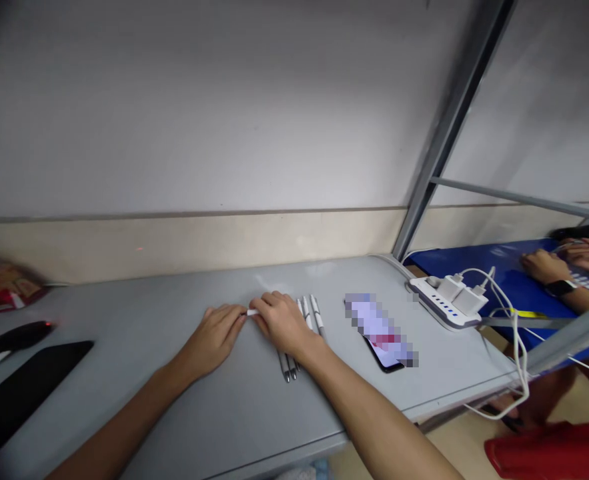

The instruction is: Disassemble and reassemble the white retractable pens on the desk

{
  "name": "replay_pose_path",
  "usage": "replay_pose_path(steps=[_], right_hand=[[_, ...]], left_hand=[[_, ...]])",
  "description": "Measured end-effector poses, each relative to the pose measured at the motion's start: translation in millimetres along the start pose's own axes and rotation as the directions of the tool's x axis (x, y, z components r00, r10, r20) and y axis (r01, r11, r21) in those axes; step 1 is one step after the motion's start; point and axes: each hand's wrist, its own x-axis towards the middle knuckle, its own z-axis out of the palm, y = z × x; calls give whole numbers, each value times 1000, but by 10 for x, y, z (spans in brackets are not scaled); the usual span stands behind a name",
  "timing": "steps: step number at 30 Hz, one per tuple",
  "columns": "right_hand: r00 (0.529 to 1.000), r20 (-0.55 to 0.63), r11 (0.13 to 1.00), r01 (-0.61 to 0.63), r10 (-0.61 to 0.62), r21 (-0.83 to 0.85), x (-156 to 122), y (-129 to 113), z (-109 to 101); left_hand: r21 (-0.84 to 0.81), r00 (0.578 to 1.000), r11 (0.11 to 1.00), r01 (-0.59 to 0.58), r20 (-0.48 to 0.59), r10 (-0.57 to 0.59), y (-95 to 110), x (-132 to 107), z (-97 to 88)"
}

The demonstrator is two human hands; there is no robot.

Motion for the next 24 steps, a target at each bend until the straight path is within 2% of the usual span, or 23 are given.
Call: replay_pose_path(steps=[5, 11, 20, 24], right_hand=[[999, 10, 999, 32, -31, -39, -5, 10, 1], [995, -68, 995, 62, -67, -78, -10, 38, 20], [998, -12, 997, 57, -58, -43, 1, 33, 21], [999, 15, 999, 31, -30, -13, 4, -2, -13]], left_hand=[[-101, 1000, 995, 26, 13, -25, -15, 2, 29], [-303, 997, 951, 57, -27, -68, -29, 21, 37], [-313, 998, 949, 38, -36, -52, -62, 16, 92], [-231, 998, 973, -11, -59, -2, -65, 14, 56]])
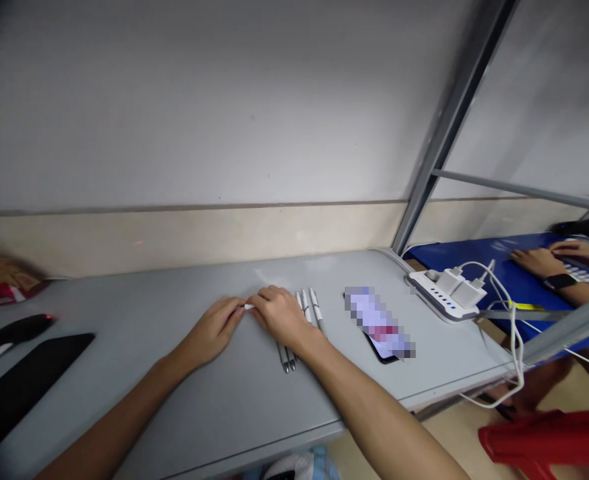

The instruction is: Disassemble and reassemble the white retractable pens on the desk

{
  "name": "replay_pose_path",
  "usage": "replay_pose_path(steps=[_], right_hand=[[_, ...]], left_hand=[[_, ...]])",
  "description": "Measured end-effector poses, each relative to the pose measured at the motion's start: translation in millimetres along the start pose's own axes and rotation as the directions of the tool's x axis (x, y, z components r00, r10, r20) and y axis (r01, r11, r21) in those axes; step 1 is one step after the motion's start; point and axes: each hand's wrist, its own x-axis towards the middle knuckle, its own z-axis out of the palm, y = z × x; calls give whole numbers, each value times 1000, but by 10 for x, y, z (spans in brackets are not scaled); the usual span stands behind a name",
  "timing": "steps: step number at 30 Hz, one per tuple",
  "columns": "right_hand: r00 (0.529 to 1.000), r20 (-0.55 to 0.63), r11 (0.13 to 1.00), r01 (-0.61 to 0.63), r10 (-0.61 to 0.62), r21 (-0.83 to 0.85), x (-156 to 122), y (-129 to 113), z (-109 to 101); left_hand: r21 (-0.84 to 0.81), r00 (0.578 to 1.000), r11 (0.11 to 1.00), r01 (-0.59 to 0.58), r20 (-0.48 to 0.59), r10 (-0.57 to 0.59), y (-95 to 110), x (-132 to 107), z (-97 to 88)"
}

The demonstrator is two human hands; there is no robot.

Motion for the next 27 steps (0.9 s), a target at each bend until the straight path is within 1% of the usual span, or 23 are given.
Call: replay_pose_path(steps=[2, 5, 9, 13, 15, 17, 19, 21, 22, 23, 25, 27], right_hand=[[999, 22, 1000, -25, 24, 18, -2, -13, -5], [997, 47, 997, -67, 66, 33, -6, -19, 1], [993, 74, 994, -99, 96, 34, -6, -17, 1], [991, 70, 993, -113, 110, 43, -6, -20, -12], [992, 62, 992, -116, 113, 53, -6, -22, -21], [992, 51, 992, -117, 114, 55, -6, -21, -28], [993, 46, 992, -110, 108, 53, -7, -18, -33], [994, 47, 994, -98, 96, 53, -9, -13, -33], [995, 48, 994, -95, 92, 54, -11, -10, -32], [995, 50, 994, -95, 92, 57, -13, -8, -31], [994, 46, 992, -101, 98, 69, -14, -4, -30], [994, 34, 991, -108, 105, 79, -12, -1, -31]], left_hand=[[70, 999, 997, -34, 7, 34, 14, 1, -26], [122, 999, 992, -39, 4, 39, 33, 8, -50], [113, 999, 993, -36, -20, 38, 43, 29, -57], [53, 995, 998, -35, -92, 40, 45, 32, -58], [19, 991, 1000, -14, -132, 17, 35, 27, -59], [3, 987, 999, 37, -157, -36, 17, 24, -63], [2, 988, 995, 96, -121, -95, 1, 28, -76], [-18, 990, 992, 125, -62, -126, 4, 36, -101], [-39, 992, 993, 115, -51, -117, 15, 40, -114], [-63, 993, 994, 92, -63, -96, 31, 44, -126], [-98, 990, 995, 29, -133, -42, 67, 49, -137], [-100, 982, 995, 13, -189, -32, 86, 49, -128]])
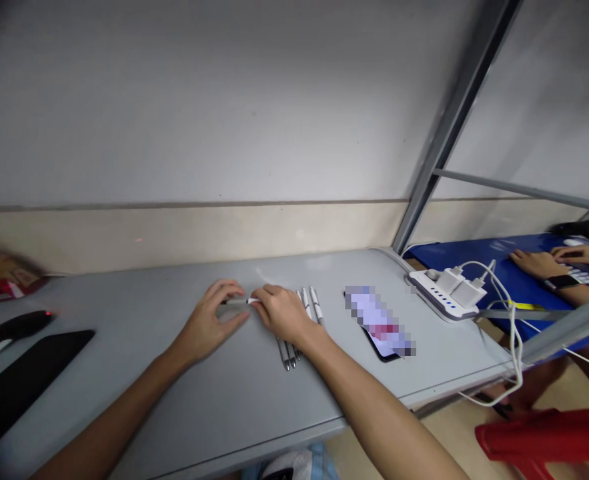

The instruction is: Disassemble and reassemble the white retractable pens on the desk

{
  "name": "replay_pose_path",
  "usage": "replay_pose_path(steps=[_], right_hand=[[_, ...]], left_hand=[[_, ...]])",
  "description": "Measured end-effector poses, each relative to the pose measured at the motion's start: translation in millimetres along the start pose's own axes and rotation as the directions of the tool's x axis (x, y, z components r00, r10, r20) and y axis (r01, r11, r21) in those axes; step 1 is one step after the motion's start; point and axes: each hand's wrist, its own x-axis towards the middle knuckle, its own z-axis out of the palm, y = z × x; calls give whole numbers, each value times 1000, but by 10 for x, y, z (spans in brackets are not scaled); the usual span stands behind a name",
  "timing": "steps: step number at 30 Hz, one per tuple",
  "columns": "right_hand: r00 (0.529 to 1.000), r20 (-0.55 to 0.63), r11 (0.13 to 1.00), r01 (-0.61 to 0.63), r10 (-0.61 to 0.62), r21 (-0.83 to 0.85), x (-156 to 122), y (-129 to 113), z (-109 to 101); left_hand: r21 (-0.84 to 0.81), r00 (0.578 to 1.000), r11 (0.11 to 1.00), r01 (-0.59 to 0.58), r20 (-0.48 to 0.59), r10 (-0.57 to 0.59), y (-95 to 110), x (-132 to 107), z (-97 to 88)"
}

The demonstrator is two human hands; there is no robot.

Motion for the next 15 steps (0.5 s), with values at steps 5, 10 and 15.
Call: replay_pose_path(steps=[5, 10, 15], right_hand=[[1000, -12, 1000, 21, -21, -8, 6, 8, 7], [1000, -13, 1000, 24, -24, 6, 4, 11, 13], [999, -8, 999, 35, -35, 2, 2, 5, 14]], left_hand=[[41, 989, 993, 113, 87, -116, -52, -11, 32], [44, 1000, 999, 2, -28, -1, -40, -11, 24], [92, 992, 992, 84, 88, -92, -72, -17, 41]])
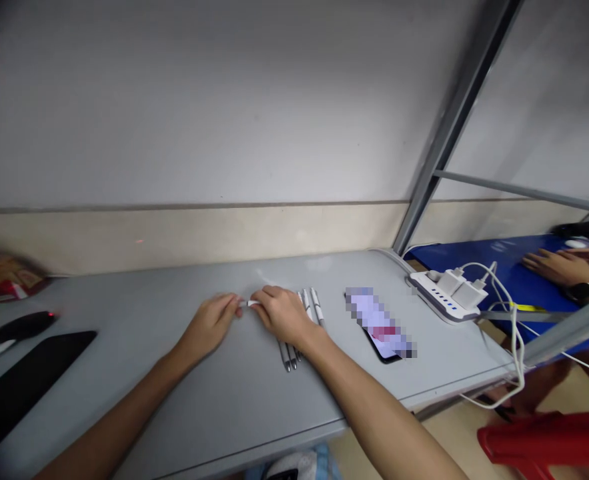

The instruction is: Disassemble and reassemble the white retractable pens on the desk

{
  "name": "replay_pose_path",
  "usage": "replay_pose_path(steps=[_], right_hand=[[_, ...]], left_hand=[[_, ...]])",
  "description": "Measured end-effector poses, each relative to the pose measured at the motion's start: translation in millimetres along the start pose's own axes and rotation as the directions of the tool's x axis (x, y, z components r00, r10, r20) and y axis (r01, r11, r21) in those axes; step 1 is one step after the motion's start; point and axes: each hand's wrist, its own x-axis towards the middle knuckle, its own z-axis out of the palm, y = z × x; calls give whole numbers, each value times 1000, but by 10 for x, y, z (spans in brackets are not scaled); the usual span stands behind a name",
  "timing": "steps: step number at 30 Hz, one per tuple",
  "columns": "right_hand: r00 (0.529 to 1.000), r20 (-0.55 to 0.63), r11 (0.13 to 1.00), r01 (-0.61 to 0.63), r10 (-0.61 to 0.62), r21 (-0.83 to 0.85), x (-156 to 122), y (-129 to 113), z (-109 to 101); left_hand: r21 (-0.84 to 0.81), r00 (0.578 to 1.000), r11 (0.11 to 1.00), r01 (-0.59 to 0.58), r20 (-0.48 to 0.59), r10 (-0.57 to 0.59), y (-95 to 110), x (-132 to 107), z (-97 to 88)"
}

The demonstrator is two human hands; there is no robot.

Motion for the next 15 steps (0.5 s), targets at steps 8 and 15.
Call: replay_pose_path(steps=[8, 15], right_hand=[[1000, 15, 996, 29, -27, -88, 5, -25, -25], [990, 144, 986, 18, 6, -164, -25, -122, -77]], left_hand=[[140, 996, 987, -73, -31, 78, 39, -21, -18], [270, 968, 932, -242, 139, 211, -8, -27, -43]])
